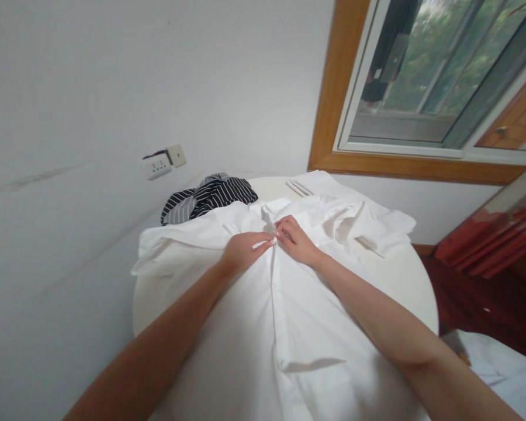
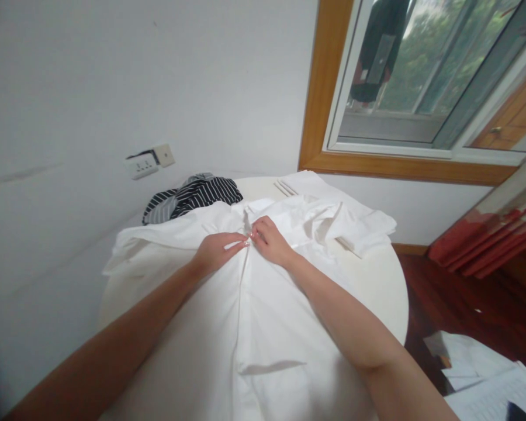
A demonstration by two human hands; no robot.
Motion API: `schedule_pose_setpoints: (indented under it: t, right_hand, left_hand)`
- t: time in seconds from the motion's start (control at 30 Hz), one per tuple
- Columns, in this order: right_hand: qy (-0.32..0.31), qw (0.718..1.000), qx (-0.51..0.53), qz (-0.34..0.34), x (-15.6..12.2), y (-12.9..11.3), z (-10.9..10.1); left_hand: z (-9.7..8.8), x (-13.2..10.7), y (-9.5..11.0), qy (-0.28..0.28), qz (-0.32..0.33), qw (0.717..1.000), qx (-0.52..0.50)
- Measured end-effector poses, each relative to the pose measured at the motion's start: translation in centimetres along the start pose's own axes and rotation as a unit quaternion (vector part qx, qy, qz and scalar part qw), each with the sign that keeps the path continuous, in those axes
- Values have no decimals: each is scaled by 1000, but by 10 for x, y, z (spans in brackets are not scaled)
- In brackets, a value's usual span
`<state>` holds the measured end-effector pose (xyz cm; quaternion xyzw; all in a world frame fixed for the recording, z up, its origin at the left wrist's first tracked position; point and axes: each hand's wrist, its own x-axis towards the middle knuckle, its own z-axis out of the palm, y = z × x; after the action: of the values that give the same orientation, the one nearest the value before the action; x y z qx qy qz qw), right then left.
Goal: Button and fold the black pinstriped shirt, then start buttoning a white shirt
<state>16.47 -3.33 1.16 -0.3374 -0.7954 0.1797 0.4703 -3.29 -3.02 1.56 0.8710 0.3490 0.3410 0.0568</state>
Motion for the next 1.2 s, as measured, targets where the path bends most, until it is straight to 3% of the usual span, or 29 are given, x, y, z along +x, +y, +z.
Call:
schedule_pose_setpoints:
  t: [0.1, 0.2, 0.3, 0.37, 0.47, 0.5, 0.63, 0.73, 0.9, 1.03, 1.1, 1.2]
  right_hand:
    - [44, 999, 6, 0, 17, -13, -12]
    - [55, 998, 3, -9, 48, -15, -31]
    - [58, 998, -36, -6, 81, -2, -46]
    - [90, 992, -76, 45, 92, 15, -49]
    - [160, 967, -99, 171, 82, 42, -41]
    - [172, 961, -94, 197, 73, 50, -36]
    - [235, 946, -73, 212, 29, 68, -18]
    - [282, 934, -60, 210, 13, 73, -15]
    - [264, 935, -41, 234, 14, 80, -17]
    - [259, 933, -25, 248, 14, 82, -17]
    - [260, 933, -16, 249, 13, 80, -17]
    - [261, 934, -7, 246, 11, 78, -18]
  left_hand:
    - [-10, 12, 18, 82, -30, 996, -9]
    - [-24, 40, 30, 113, -45, 993, -4]
    - [-29, 71, 21, 129, -40, 990, 42]
    - [-22, 79, 3, 135, -64, 985, 87]
    - [2, 68, -27, 154, -138, 970, 130]
    - [10, 60, -35, 142, -131, 972, 133]
    - [26, 35, -50, 139, -99, 979, 113]
    - [16, 34, -43, 149, -123, 967, 165]
    - [-13, 40, -4, 57, -77, 952, 291]
    - [-13, 32, 22, -9, -16, 980, 200]
    - [-3, 22, 21, -37, -25, 990, 132]
    - [12, 8, 6, -24, -63, 997, 24]
